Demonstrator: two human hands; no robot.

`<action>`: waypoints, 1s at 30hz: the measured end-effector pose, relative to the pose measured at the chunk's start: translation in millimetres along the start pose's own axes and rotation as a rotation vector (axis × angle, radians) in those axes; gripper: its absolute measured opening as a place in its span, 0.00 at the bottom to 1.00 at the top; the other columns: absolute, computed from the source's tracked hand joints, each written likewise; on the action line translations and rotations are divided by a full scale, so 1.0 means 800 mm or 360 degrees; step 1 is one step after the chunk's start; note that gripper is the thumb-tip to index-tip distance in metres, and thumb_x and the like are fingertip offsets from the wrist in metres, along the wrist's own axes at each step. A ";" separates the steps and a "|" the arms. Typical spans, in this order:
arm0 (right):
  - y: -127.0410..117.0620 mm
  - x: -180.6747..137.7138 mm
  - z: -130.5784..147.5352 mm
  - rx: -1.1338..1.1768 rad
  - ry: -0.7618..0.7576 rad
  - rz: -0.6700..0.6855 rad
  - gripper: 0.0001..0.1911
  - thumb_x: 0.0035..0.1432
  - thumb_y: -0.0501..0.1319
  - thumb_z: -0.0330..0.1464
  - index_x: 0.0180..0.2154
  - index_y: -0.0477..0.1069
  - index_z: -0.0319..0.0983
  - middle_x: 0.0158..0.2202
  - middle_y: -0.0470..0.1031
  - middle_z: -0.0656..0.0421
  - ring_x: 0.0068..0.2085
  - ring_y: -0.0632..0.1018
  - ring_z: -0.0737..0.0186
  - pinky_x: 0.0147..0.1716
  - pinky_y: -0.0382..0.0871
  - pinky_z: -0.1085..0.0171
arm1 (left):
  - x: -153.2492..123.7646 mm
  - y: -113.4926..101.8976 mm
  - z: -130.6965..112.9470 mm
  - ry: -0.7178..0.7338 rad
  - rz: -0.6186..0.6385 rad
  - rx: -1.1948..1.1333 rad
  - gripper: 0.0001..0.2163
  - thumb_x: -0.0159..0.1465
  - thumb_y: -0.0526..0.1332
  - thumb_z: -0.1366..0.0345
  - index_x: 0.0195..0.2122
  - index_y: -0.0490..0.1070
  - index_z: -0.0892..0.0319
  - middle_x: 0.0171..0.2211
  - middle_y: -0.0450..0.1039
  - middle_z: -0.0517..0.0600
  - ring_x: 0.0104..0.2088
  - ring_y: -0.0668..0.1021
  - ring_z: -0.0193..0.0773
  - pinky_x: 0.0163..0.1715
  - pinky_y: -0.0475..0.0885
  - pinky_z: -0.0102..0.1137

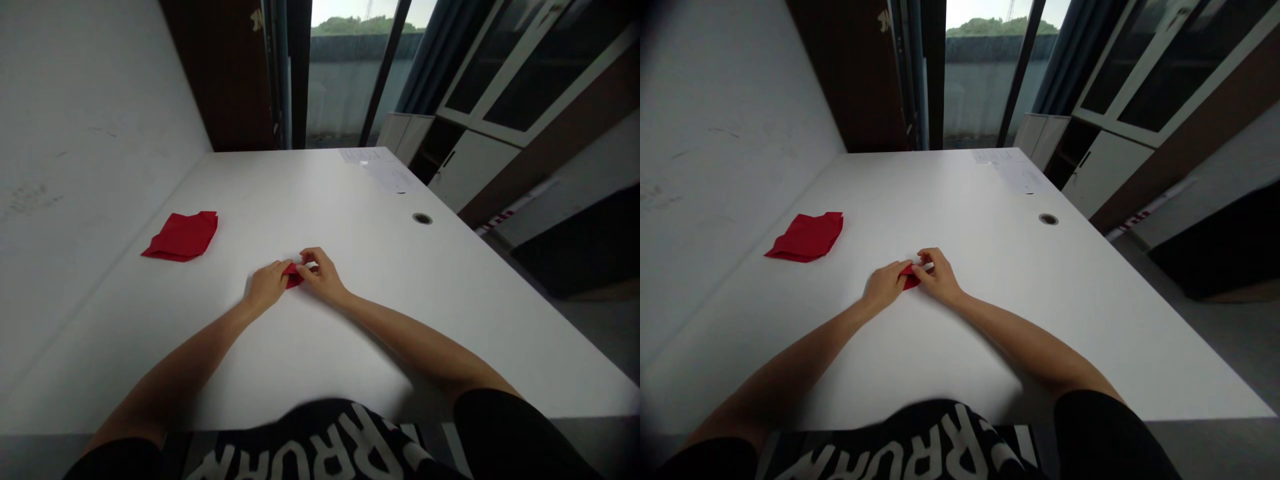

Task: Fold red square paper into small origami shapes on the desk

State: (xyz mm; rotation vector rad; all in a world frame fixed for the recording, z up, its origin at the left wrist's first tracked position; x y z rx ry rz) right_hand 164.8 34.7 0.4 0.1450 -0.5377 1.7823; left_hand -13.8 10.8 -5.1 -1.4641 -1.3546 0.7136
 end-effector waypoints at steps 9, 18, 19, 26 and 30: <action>0.006 -0.008 -0.002 -0.0120 0.0112 0.0142 0.24 0.61 0.64 0.38 0.56 0.62 0.44 0.45 0.74 0.56 0.36 0.78 0.63 0.32 0.74 0.63 | -0.001 0.003 0.003 -0.0215 -0.0231 -0.0613 0.19 0.74 0.48 0.60 0.61 0.70 0.51 0.54 0.79 0.50 0.52 0.80 0.42 0.55 0.72 0.36; 0.003 -0.004 -0.009 -0.0226 0.0037 -0.0007 0.12 0.62 0.58 0.34 0.48 0.66 0.42 0.46 0.73 0.55 0.40 0.76 0.62 0.37 0.73 0.62 | 0.001 0.016 0.010 -0.0237 -0.0301 -0.1146 0.20 0.71 0.51 0.65 0.61 0.70 0.52 0.59 0.74 0.48 0.59 0.75 0.41 0.63 0.66 0.41; 0.000 -0.002 -0.009 -0.0303 0.0001 -0.0059 0.11 0.60 0.59 0.34 0.46 0.67 0.42 0.47 0.72 0.54 0.41 0.75 0.60 0.39 0.73 0.60 | 0.001 0.016 0.010 -0.0235 -0.0295 -0.1166 0.21 0.70 0.51 0.66 0.63 0.69 0.52 0.59 0.74 0.48 0.59 0.75 0.41 0.64 0.66 0.41; -0.007 0.002 -0.013 -0.0618 0.0173 -0.0053 0.11 0.61 0.59 0.37 0.45 0.65 0.42 0.28 0.70 0.63 0.30 0.71 0.62 0.32 0.63 0.64 | -0.001 0.009 0.004 -0.0124 -0.0305 -0.1254 0.24 0.68 0.52 0.69 0.65 0.66 0.49 0.63 0.69 0.45 0.63 0.71 0.39 0.64 0.65 0.38; 0.000 -0.002 -0.011 -0.0343 0.0161 0.0136 0.14 0.65 0.55 0.38 0.51 0.64 0.43 0.29 0.75 0.64 0.26 0.72 0.65 0.29 0.63 0.66 | -0.002 0.009 0.002 -0.0048 -0.0301 -0.1263 0.23 0.69 0.52 0.67 0.65 0.66 0.51 0.63 0.70 0.48 0.62 0.72 0.40 0.64 0.65 0.38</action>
Point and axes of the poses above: each hand's wrist, its own x-axis towards the middle knuckle, its own y-axis out of the palm, z = x × y, the point moved 2 cm from there along x, towards the middle knuckle
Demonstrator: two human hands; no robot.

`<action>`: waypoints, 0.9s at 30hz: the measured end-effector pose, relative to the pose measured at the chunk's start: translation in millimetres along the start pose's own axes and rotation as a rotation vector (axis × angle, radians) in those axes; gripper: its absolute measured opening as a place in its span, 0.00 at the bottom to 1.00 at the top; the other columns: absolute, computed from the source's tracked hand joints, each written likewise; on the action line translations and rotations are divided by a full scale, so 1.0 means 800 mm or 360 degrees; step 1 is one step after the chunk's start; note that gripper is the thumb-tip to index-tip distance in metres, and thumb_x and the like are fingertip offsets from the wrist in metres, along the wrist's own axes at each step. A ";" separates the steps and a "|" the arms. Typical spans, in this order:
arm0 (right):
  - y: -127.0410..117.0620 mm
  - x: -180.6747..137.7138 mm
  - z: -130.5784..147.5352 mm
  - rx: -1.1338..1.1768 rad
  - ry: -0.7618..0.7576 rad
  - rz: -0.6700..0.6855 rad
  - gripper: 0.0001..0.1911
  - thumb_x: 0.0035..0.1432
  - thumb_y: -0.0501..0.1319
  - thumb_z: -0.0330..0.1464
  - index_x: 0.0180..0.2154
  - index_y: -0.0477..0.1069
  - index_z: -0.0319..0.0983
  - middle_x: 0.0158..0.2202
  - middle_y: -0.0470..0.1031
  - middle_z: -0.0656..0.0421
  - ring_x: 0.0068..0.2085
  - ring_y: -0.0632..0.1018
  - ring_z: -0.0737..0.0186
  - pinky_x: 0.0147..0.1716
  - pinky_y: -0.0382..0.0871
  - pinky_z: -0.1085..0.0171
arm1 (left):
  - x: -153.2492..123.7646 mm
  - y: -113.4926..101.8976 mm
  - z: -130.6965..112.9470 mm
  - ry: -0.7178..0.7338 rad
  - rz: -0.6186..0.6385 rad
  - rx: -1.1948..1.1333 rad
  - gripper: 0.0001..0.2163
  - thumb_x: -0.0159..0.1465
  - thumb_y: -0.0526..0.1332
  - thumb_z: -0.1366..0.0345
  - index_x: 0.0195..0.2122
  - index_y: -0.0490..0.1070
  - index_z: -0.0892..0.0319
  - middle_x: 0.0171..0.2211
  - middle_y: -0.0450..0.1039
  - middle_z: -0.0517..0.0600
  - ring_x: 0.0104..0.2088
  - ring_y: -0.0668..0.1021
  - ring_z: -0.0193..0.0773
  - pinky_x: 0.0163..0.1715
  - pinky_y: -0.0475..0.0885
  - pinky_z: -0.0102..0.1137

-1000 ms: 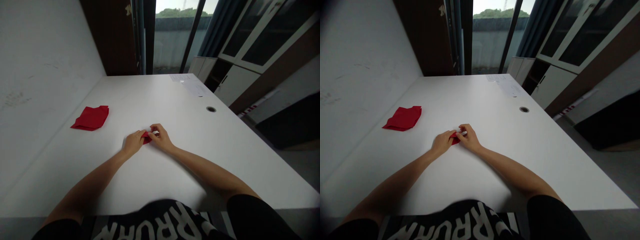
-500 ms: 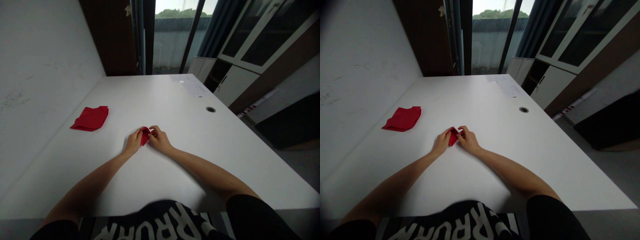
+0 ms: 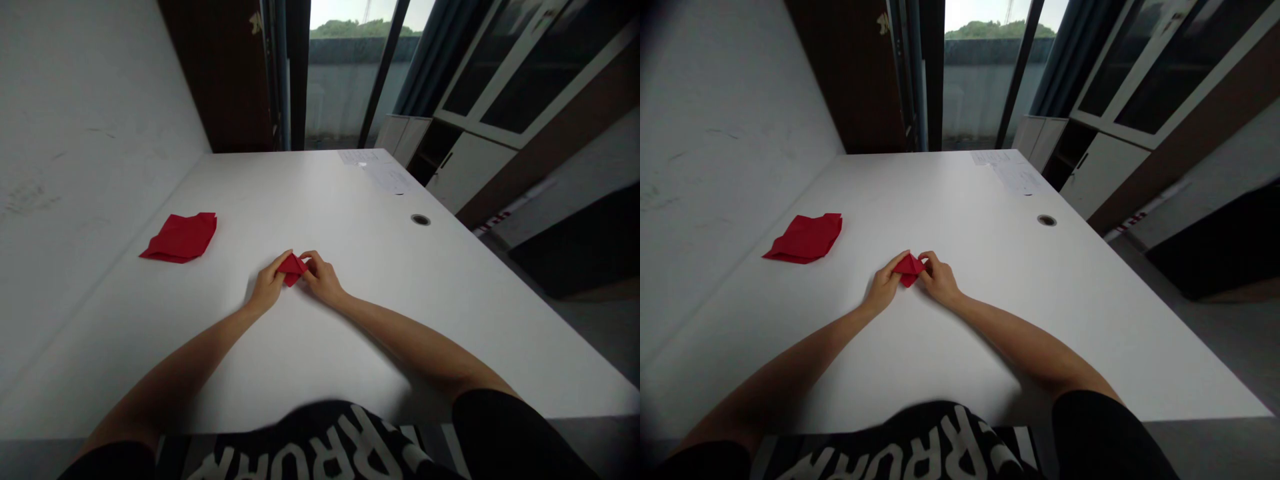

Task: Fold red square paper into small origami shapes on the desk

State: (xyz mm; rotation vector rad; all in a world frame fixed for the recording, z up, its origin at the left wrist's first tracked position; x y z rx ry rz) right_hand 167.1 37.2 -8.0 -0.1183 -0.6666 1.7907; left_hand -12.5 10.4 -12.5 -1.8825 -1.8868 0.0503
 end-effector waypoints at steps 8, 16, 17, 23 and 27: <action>-0.001 0.000 0.000 0.0039 -0.0101 -0.0084 0.15 0.62 0.55 0.31 0.51 0.68 0.42 0.40 0.79 0.58 0.34 0.77 0.63 0.34 0.70 0.65 | 0.000 -0.001 -0.012 0.0210 0.0066 0.0237 0.23 0.69 0.53 0.69 0.65 0.65 0.49 0.62 0.68 0.53 0.63 0.70 0.41 0.65 0.64 0.41; -0.003 0.003 -0.006 0.0171 -0.0241 -0.0180 0.16 0.58 0.54 0.28 0.46 0.74 0.40 0.44 0.78 0.55 0.43 0.77 0.60 0.43 0.72 0.61 | 0.000 0.006 0.001 0.0025 0.0268 -0.0150 0.25 0.67 0.54 0.70 0.65 0.66 0.50 0.66 0.66 0.50 0.66 0.67 0.42 0.68 0.61 0.42; -0.003 0.003 -0.007 0.0222 -0.0221 -0.0174 0.15 0.58 0.55 0.29 0.46 0.74 0.41 0.43 0.78 0.55 0.41 0.77 0.60 0.41 0.72 0.62 | 0.001 0.006 0.006 -0.0046 0.0261 -0.0272 0.24 0.66 0.55 0.68 0.64 0.68 0.52 0.65 0.67 0.51 0.65 0.69 0.44 0.67 0.62 0.43; 0.001 0.004 -0.013 0.0529 -0.0051 0.0072 0.15 0.64 0.56 0.36 0.50 0.70 0.42 0.26 0.71 0.65 0.25 0.71 0.67 0.29 0.67 0.67 | 0.004 0.003 0.029 -0.0385 0.0098 -0.0908 0.18 0.61 0.64 0.65 0.53 0.77 0.58 0.55 0.77 0.56 0.51 0.80 0.44 0.54 0.74 0.41; 0.002 0.007 -0.017 0.0694 -0.0041 0.0227 0.12 0.60 0.60 0.38 0.45 0.71 0.41 0.29 0.72 0.63 0.28 0.72 0.67 0.31 0.68 0.66 | 0.006 0.000 0.035 -0.0435 0.0035 -0.0937 0.16 0.58 0.64 0.66 0.48 0.77 0.59 0.48 0.80 0.55 0.45 0.81 0.42 0.49 0.76 0.40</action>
Point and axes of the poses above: each hand's wrist, its own x-axis towards the middle knuckle, its own y-axis out of the palm, z = x × y, the point moved 2 cm from there along x, towards the middle knuckle
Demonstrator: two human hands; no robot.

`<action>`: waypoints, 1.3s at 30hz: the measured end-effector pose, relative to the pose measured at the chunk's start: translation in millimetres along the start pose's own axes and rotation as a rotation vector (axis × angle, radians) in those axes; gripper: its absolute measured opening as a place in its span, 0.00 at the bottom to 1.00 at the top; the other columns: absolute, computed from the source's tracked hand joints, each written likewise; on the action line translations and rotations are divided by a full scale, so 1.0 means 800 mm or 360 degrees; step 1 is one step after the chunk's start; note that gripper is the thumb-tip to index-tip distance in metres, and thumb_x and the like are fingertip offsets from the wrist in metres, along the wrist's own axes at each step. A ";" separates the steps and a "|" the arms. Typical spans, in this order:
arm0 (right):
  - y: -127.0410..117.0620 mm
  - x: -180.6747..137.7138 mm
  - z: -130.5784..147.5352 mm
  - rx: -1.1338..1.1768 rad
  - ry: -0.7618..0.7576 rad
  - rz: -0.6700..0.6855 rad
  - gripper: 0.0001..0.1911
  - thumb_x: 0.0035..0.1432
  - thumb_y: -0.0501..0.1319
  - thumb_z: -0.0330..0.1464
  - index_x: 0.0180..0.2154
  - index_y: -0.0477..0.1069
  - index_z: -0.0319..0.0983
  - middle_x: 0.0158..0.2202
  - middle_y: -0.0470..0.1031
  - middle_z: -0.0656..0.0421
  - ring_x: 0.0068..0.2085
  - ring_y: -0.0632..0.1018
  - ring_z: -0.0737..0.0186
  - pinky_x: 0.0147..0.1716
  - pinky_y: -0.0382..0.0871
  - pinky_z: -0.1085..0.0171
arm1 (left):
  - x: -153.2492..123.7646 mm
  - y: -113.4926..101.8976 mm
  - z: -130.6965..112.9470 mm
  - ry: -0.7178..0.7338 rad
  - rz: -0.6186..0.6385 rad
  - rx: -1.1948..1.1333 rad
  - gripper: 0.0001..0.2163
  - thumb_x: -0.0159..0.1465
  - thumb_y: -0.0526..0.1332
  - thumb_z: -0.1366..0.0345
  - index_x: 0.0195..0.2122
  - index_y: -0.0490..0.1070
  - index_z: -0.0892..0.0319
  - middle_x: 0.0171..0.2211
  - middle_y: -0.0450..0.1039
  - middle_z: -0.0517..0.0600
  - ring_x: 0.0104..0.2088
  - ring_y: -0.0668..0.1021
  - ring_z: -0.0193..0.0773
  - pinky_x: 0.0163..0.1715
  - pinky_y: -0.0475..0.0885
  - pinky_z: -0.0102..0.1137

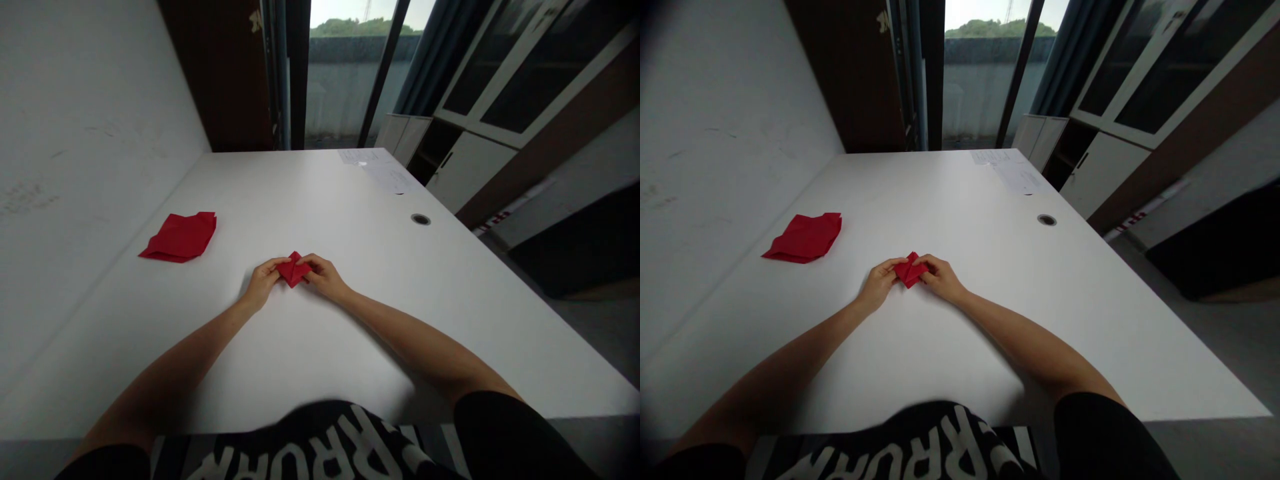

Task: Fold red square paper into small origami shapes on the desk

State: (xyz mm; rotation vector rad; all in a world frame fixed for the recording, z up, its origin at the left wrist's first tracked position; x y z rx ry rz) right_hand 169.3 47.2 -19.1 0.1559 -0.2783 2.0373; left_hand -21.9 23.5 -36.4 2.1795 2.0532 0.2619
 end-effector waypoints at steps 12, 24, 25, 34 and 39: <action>-0.012 0.005 -0.002 0.0058 0.0032 0.0259 0.10 0.59 0.60 0.35 0.40 0.77 0.39 0.34 0.78 0.58 0.35 0.76 0.63 0.38 0.72 0.62 | 0.003 -0.009 -0.003 0.0098 -0.0087 0.0190 0.14 0.57 0.64 0.66 0.46 0.79 0.60 0.46 0.81 0.54 0.46 0.81 0.42 0.52 0.74 0.40; -0.019 0.007 -0.011 -0.0864 -0.0252 0.0094 0.14 0.60 0.58 0.26 0.46 0.77 0.40 0.41 0.78 0.56 0.41 0.75 0.61 0.46 0.69 0.60 | -0.012 -0.006 -0.027 0.0558 0.0088 0.1724 0.11 0.62 0.62 0.72 0.45 0.76 0.54 0.44 0.76 0.50 0.47 0.76 0.42 0.51 0.71 0.39; -0.019 0.006 -0.010 -0.0979 -0.0305 0.0122 0.14 0.60 0.59 0.26 0.46 0.78 0.40 0.42 0.77 0.55 0.43 0.74 0.59 0.47 0.68 0.60 | -0.012 -0.006 -0.027 0.0583 0.0091 0.1802 0.10 0.61 0.63 0.72 0.43 0.76 0.55 0.44 0.76 0.50 0.47 0.75 0.43 0.52 0.70 0.40; -0.015 0.005 -0.007 -0.1499 -0.0502 0.0249 0.11 0.64 0.63 0.30 0.48 0.78 0.41 0.44 0.76 0.52 0.46 0.73 0.56 0.48 0.67 0.59 | -0.013 -0.007 -0.028 0.0661 0.0101 0.2065 0.05 0.65 0.64 0.66 0.42 0.77 0.53 0.43 0.75 0.51 0.47 0.73 0.45 0.50 0.67 0.42; -0.014 0.006 -0.004 -0.1536 -0.0457 0.0281 0.11 0.67 0.60 0.28 0.47 0.79 0.41 0.40 0.76 0.53 0.44 0.73 0.58 0.45 0.66 0.62 | -0.013 -0.005 -0.030 0.0685 0.0128 0.2102 0.06 0.68 0.61 0.64 0.42 0.78 0.53 0.42 0.77 0.51 0.45 0.74 0.45 0.47 0.67 0.41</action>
Point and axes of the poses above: each hand's wrist, its own x-axis towards the middle knuckle, its own y-axis out of the palm, z = x × y, the point moved 2 cm from there along x, towards the middle knuckle
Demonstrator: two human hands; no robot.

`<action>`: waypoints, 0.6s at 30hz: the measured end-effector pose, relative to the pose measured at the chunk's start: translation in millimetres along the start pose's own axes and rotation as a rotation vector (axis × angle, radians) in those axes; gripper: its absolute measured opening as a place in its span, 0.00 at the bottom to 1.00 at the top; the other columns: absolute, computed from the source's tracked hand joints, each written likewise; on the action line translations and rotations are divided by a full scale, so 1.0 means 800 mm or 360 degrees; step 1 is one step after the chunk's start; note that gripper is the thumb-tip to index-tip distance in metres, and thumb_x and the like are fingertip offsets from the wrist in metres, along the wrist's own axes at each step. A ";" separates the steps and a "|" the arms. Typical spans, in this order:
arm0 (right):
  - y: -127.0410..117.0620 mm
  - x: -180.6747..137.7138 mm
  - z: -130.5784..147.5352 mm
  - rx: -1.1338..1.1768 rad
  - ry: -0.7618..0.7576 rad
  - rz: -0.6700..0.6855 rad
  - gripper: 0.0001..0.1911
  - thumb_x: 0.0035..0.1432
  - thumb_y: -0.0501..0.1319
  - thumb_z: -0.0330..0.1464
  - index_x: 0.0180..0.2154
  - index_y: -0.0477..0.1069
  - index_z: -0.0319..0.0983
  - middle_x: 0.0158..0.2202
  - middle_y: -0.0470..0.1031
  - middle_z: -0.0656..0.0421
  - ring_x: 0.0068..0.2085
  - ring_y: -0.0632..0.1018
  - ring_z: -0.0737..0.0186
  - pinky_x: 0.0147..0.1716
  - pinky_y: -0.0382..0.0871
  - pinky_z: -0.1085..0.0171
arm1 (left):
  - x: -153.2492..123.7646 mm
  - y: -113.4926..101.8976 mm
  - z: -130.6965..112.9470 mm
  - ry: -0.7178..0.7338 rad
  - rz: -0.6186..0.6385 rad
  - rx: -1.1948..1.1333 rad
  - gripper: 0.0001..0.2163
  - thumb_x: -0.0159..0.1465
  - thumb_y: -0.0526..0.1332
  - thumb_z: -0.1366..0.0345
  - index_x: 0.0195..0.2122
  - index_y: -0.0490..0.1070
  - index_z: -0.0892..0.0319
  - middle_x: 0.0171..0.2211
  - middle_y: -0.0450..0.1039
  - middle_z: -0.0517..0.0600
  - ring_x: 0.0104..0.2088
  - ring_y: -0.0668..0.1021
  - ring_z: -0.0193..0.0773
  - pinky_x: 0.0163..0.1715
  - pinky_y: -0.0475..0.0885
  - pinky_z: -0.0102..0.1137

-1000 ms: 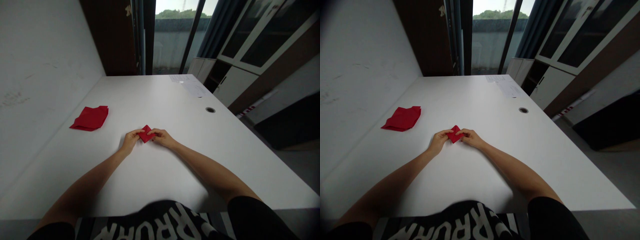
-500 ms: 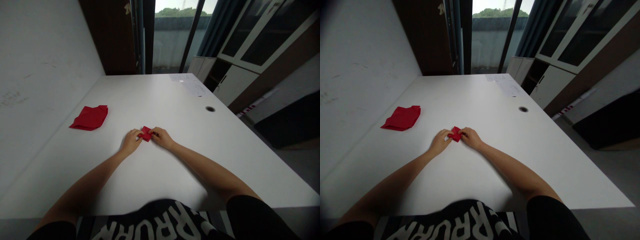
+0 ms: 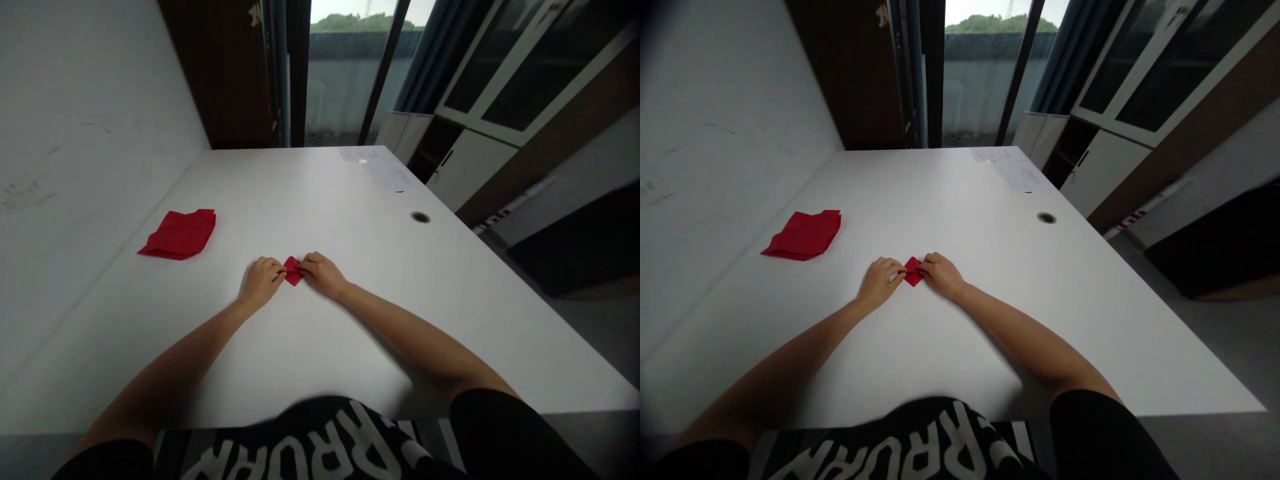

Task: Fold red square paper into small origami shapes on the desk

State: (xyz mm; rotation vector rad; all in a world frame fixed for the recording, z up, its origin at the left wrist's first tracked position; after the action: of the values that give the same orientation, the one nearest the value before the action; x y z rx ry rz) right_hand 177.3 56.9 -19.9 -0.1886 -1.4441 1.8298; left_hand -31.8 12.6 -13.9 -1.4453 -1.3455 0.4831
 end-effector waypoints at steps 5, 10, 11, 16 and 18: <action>-0.001 0.000 -0.002 0.0036 0.0142 0.0010 0.09 0.68 0.59 0.31 0.40 0.79 0.39 0.36 0.75 0.54 0.40 0.73 0.60 0.42 0.65 0.63 | 0.002 0.004 0.005 -0.0041 0.0005 -0.0105 0.07 0.69 0.60 0.63 0.40 0.77 0.55 0.39 0.78 0.50 0.41 0.76 0.43 0.45 0.68 0.39; 0.001 0.002 0.000 0.0039 0.0255 0.0031 0.11 0.70 0.58 0.34 0.37 0.77 0.38 0.35 0.76 0.55 0.39 0.74 0.61 0.40 0.63 0.64 | 0.005 0.009 0.009 -0.0173 -0.0021 -0.0207 0.08 0.66 0.62 0.65 0.45 0.77 0.54 0.36 0.79 0.49 0.37 0.77 0.42 0.41 0.69 0.37; 0.001 0.003 0.001 0.0029 0.0270 0.0036 0.11 0.70 0.58 0.34 0.38 0.77 0.39 0.35 0.76 0.55 0.39 0.74 0.61 0.40 0.63 0.64 | 0.005 0.010 0.009 -0.0195 -0.0025 -0.0216 0.09 0.66 0.62 0.65 0.46 0.77 0.53 0.36 0.79 0.49 0.36 0.77 0.42 0.41 0.69 0.36; 0.006 0.005 0.004 -0.0070 0.0357 0.0044 0.08 0.68 0.60 0.35 0.45 0.76 0.40 0.39 0.76 0.55 0.41 0.74 0.59 0.39 0.62 0.64 | 0.006 0.014 0.011 -0.0159 0.0020 -0.0123 0.11 0.68 0.60 0.64 0.49 0.77 0.54 0.34 0.78 0.49 0.36 0.76 0.42 0.41 0.69 0.37; 0.006 0.005 0.005 -0.0115 0.0380 0.0043 0.09 0.68 0.60 0.36 0.46 0.75 0.40 0.40 0.76 0.54 0.43 0.74 0.58 0.40 0.63 0.64 | 0.005 0.015 0.010 -0.0139 0.0033 -0.0041 0.11 0.68 0.60 0.64 0.49 0.78 0.54 0.34 0.76 0.50 0.37 0.75 0.43 0.42 0.68 0.38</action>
State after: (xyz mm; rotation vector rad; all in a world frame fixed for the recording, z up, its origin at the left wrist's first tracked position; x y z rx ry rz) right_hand 169.8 56.4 -21.1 -0.4497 -1.3449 1.7129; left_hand -31.8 22.1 -25.9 -1.4753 -1.4113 0.5495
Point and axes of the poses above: each hand's wrist, its own x-axis towards the middle knuckle, its own y-axis out of the palm, z = x × y, the point moved 2 cm from there along x, towards the middle knuckle
